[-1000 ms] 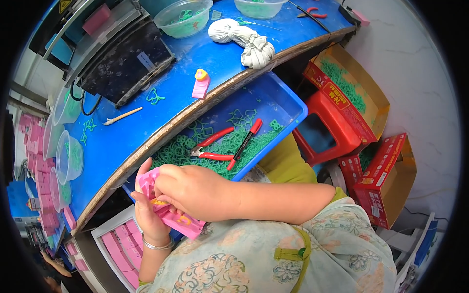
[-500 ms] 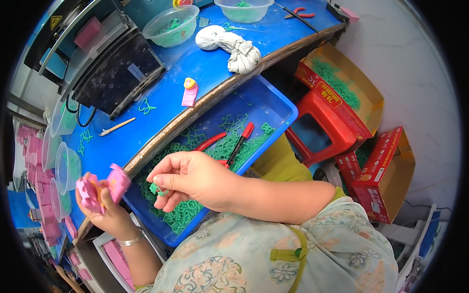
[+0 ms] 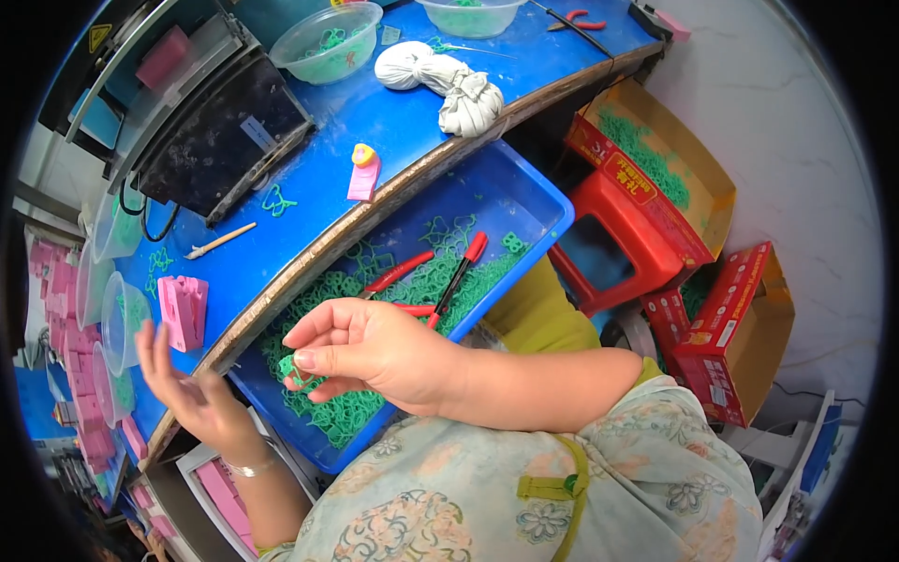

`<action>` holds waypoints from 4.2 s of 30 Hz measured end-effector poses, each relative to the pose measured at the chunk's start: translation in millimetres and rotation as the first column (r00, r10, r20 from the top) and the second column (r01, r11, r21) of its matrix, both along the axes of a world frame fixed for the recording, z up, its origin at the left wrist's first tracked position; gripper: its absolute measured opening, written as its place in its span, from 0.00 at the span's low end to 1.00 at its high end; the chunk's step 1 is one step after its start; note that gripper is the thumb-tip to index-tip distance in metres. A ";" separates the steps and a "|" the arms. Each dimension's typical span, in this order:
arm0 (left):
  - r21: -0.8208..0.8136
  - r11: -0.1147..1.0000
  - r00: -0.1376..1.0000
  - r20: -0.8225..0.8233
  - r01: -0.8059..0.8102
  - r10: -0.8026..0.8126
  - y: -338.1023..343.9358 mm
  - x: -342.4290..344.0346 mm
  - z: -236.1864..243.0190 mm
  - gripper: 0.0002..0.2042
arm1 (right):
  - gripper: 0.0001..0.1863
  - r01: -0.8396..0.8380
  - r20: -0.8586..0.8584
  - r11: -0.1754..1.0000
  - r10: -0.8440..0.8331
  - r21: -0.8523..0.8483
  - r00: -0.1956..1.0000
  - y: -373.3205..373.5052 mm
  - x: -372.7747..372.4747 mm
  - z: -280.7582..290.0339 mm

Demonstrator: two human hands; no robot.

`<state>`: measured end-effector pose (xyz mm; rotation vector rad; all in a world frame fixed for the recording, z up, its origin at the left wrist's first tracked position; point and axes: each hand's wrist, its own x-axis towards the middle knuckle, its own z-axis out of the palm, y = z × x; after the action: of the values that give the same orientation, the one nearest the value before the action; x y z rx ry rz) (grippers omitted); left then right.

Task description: Extracting green wax jewelry patterns from rubber molds and using a wax injection machine to create new patterns.

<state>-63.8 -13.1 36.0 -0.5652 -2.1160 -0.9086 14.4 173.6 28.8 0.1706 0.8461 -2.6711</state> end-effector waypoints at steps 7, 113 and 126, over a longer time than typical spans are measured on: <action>-0.194 0.867 0.882 0.222 0.458 -0.416 15.7 35.5 2.1 0.23 | 0.09 0.028 -0.037 0.999 -0.027 0.031 0.999 -7.5 1.8 -7.4; 0.660 0.633 0.623 0.307 0.405 -0.719 18.9 54.2 -20.3 0.16 | 0.08 0.666 -0.742 0.453 -0.013 0.593 0.670 -9.6 10.0 -18.8; 0.666 0.662 0.614 0.375 0.344 -0.695 14.5 57.7 -17.1 0.12 | 0.12 0.783 -0.836 0.341 0.014 0.520 0.549 -8.5 11.8 -18.9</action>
<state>-6.1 1.4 19.0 -0.6969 -2.0606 -2.2342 26.2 165.1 9.9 -0.6209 2.8528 -2.2822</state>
